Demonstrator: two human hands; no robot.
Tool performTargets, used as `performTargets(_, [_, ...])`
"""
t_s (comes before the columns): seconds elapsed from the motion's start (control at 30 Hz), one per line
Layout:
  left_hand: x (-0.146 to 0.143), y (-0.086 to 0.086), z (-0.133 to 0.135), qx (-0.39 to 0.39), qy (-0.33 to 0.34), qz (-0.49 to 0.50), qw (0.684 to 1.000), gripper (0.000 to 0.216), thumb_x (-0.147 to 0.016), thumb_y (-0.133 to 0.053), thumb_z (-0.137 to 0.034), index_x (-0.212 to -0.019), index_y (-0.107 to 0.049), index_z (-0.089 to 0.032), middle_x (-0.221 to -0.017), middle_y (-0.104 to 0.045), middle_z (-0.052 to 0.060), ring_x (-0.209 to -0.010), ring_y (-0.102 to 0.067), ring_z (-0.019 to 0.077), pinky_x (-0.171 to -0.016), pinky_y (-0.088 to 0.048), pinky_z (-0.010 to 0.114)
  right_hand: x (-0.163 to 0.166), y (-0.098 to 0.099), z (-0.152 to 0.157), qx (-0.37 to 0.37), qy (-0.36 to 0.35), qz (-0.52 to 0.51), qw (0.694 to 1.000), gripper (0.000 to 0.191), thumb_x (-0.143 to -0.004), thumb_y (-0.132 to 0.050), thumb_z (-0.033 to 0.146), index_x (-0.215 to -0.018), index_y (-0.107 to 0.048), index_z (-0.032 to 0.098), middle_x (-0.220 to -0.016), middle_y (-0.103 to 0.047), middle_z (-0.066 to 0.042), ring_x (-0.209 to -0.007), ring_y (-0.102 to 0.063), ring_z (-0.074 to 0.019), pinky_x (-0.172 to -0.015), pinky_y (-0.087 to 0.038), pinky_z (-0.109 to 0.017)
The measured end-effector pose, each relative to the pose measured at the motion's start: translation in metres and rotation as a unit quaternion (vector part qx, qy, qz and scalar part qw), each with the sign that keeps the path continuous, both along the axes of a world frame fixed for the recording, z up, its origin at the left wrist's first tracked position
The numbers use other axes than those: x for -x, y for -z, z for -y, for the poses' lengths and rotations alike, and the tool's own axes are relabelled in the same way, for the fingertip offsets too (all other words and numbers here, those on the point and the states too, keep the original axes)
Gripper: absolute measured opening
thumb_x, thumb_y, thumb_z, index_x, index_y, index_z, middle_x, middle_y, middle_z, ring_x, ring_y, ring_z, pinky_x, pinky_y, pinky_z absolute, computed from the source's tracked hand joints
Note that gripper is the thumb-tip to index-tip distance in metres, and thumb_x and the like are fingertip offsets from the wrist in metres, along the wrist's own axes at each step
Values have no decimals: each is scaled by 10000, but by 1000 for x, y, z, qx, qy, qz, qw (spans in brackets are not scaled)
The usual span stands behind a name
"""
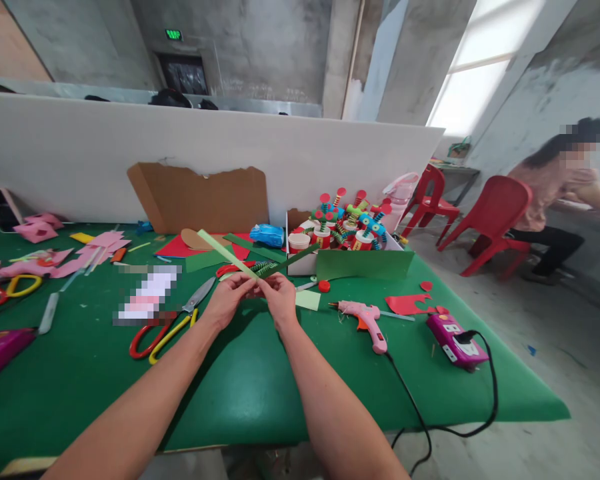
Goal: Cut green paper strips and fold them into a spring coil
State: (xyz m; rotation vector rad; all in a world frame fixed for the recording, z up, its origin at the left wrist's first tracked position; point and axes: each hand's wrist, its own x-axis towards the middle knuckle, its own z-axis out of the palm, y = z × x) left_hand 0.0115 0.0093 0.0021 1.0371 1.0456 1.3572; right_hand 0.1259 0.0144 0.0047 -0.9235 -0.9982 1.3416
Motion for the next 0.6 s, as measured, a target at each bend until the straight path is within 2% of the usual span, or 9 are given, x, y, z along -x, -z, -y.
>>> performTargets(0.23, [9, 0, -3, -37, -25, -82, 996, 304, -593, -739, -433, -605, -615, -156, -527, -531, -29, -531, -460, 96, -539, -365, 225, -5, 1, -2, -1, 22, 70, 997, 289, -562, -761, 418, -571, -583, 191, -511, -596, 33, -506, -572, -137, -552, -467, -266])
performTargets(0.43, [4, -1, -1, -18, 2, -70, 997, 310, -601, -735, -438, -680, -649, -151, -620, -604, -1, -553, -489, 105, -554, -386, 233, -6, 6, -6, 0, 54, 71, 996, 217, -599, -718, 374, -651, -650, 174, -548, -640, 4, -541, -592, -151, -588, -484, -279])
performTargets(0.6, [4, -1, 0, -28, -7, -86, 996, 284, -578, -743, -413, -619, -630, -156, -571, -569, -10, -548, -481, 109, -559, -375, 236, -4, 4, -3, 3, 37, 65, 997, 232, -596, -725, 379, -689, -672, 173, -561, -640, 6, -537, -582, -142, -588, -488, -274])
